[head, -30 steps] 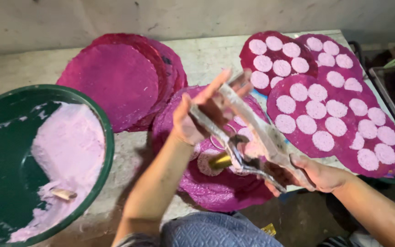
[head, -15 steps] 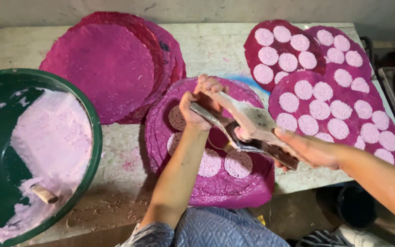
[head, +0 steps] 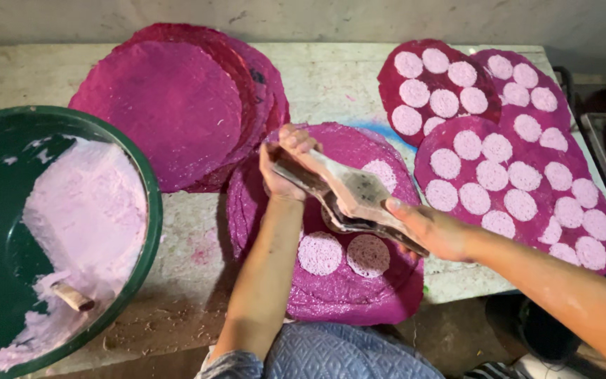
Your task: The person fills a circular mold with pink paste from a bowl, levels the surface, and transfers the formed discs onto larger purple circular sheets.
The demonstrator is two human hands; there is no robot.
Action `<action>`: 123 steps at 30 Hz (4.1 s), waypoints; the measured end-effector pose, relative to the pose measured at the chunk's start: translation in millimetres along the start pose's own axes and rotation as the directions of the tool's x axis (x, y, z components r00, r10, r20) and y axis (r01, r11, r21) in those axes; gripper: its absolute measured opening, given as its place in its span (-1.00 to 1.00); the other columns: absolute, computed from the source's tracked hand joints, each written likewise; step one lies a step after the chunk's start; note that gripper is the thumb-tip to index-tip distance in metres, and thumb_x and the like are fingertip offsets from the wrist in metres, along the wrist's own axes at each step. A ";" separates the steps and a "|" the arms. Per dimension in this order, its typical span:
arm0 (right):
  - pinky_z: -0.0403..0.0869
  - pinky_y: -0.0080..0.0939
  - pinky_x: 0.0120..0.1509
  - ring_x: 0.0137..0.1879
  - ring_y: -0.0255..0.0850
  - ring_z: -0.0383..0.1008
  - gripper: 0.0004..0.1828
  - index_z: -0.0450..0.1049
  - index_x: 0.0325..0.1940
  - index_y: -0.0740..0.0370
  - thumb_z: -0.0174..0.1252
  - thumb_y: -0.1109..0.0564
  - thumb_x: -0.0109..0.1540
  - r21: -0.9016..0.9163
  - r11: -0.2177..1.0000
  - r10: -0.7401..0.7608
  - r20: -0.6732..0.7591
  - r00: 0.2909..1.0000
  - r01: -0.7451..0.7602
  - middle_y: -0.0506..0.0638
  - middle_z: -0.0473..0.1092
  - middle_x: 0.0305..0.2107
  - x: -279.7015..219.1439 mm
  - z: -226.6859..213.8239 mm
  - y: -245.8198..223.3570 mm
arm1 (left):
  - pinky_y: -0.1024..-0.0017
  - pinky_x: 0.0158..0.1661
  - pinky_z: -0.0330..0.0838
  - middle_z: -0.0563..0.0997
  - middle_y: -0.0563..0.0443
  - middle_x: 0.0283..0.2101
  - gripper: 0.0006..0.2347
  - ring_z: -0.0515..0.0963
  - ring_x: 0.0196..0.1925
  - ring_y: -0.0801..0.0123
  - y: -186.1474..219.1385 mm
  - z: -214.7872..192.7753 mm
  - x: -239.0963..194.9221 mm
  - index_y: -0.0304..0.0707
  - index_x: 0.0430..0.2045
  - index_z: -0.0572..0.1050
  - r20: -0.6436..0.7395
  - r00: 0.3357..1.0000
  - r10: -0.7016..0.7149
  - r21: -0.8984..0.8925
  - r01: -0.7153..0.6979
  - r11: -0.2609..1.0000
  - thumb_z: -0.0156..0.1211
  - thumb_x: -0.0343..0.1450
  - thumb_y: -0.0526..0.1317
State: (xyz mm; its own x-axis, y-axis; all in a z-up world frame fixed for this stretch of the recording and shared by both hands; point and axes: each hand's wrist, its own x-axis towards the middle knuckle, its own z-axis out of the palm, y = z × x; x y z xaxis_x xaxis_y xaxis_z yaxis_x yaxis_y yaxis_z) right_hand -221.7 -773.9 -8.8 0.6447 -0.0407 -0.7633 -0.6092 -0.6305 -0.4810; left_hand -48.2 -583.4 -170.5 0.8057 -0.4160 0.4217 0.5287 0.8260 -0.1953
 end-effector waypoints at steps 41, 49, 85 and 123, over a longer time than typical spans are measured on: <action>0.42 -0.13 -0.38 -0.53 -0.18 0.42 -0.13 0.44 -0.50 0.32 -0.34 -0.50 0.31 0.017 1.000 -0.019 -0.247 0.969 0.024 0.07 0.41 -0.67 28.0 -3.3 32.5 | 0.32 -0.10 0.39 0.37 0.15 -0.38 -0.80 0.40 -0.26 0.37 -18.7 0.4 36.8 -0.10 -0.35 0.34 -0.164 0.985 -0.061 0.118 0.081 0.990 -0.08 0.38 -0.02; 0.31 -0.23 -0.41 -0.51 -0.29 0.32 -0.24 0.49 -0.34 0.19 -0.21 -0.53 0.27 0.279 0.868 -0.302 -0.360 0.883 0.410 -0.08 0.35 -0.61 53.4 18.0 70.8 | 0.29 -0.01 0.46 0.59 -0.11 -0.27 -0.57 0.57 -0.13 0.23 18.1 52.5 52.8 -0.33 -0.26 0.46 -0.405 0.902 -0.153 0.697 0.412 0.587 -0.26 0.40 0.07; 0.35 -0.20 -0.37 -0.41 -0.28 0.32 -0.05 0.41 -0.07 0.29 -0.30 -0.66 0.22 0.501 0.646 -0.400 -0.420 0.815 0.576 -0.04 0.34 -0.49 14.7 19.7 102.8 | -0.01 0.46 -0.23 0.17 -0.15 0.54 -0.05 0.00 0.58 0.05 -8.2 60.3 45.3 -0.26 0.53 -0.10 -0.428 0.822 -0.375 0.851 0.506 0.138 -0.10 0.33 0.41; 0.45 0.16 -0.09 -0.21 0.26 0.54 -0.21 0.59 -0.29 0.30 -0.25 -0.42 0.39 -0.274 0.941 -0.319 -0.533 0.783 0.197 0.32 0.49 -0.46 91.6 -20.0 -16.7 | 0.29 -0.30 0.24 0.19 0.20 -0.68 -0.64 0.21 -0.59 0.40 26.0 -7.4 92.1 -0.07 -0.65 0.25 -0.418 0.901 0.116 0.286 0.009 0.958 -0.15 0.40 0.17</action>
State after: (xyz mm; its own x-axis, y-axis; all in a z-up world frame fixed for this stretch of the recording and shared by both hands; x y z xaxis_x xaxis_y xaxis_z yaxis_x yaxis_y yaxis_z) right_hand -143.3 -782.6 -62.1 0.9458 -0.2440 -0.2143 -0.3199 -0.8138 -0.4852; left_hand 41.7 -603.0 -143.3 0.8990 -0.4378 -0.0129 0.4376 0.8964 0.0705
